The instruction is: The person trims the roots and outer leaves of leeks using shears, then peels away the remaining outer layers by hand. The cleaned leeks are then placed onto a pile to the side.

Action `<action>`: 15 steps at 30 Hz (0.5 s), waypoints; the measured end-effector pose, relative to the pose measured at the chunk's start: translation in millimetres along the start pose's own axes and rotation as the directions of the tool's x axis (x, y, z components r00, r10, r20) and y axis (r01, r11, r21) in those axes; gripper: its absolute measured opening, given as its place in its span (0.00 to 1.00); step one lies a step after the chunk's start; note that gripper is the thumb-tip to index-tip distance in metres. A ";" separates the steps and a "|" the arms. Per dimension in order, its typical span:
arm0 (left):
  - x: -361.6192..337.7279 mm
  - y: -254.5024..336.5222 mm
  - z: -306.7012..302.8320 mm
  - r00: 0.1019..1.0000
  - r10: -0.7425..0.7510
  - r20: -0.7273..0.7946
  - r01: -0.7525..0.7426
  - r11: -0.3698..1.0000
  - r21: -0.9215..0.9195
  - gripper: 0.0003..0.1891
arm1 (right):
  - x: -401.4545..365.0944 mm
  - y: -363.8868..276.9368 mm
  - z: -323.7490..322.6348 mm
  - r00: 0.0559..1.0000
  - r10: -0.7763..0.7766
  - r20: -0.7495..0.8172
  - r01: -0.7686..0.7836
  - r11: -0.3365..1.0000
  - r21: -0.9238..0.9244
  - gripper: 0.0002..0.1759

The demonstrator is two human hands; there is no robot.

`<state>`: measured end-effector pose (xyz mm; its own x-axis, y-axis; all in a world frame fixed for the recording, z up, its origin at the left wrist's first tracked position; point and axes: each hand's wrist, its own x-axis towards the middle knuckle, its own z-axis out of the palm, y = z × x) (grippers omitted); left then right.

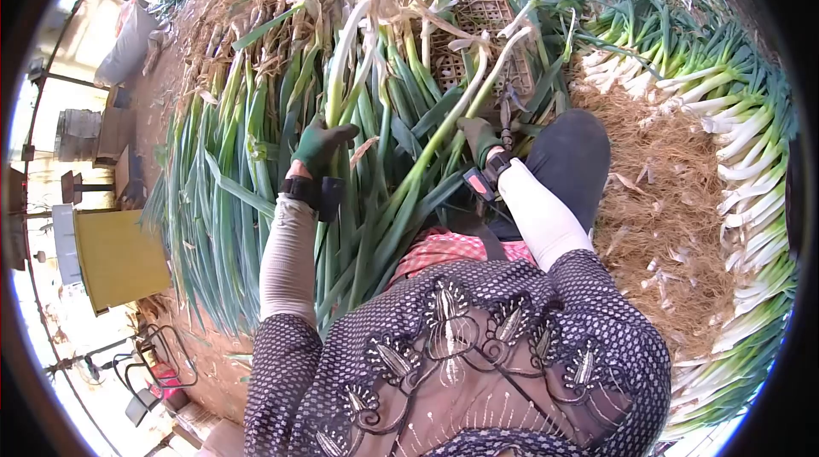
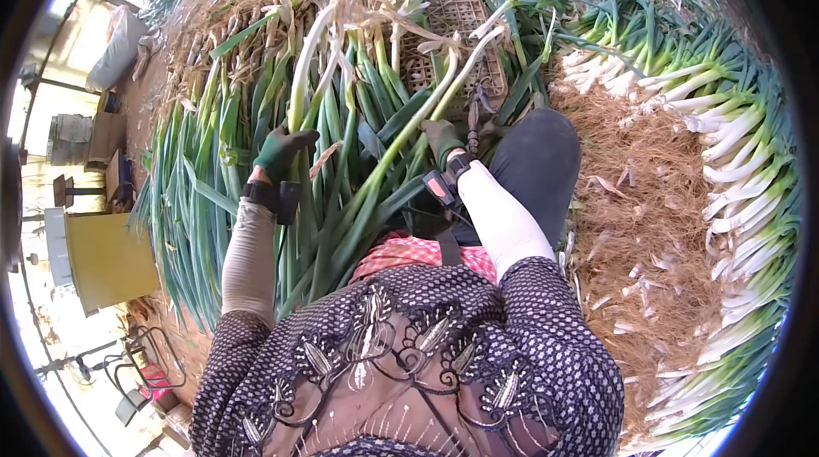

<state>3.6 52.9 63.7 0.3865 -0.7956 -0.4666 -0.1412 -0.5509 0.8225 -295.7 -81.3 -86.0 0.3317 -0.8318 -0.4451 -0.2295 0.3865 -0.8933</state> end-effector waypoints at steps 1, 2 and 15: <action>-2.7 9.9 -0.2 0.999 0.024 0.024 -0.023 0.999 -0.030 0.20 | -8.1 -12.1 11.3 0.996 0.074 0.040 -0.082 0.965 0.249 0.18; -4.8 20.0 1.6 0.998 0.047 0.048 -0.044 0.997 -0.062 0.19 | -7.9 -12.1 20.2 0.967 0.185 0.177 -0.232 0.925 0.300 0.17; 4.5 36.2 68.6 0.940 -0.176 0.293 0.169 0.984 0.048 0.31 | -81.9 -14.8 107.2 0.774 -0.021 0.633 -0.192 0.945 0.265 0.14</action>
<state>-62.4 12.2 69.0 0.1212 -0.7249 -0.6782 -0.1178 -0.6889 0.7153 -221.4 23.8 -43.0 0.8409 -0.3989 -0.3656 -0.0380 0.6305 -0.7753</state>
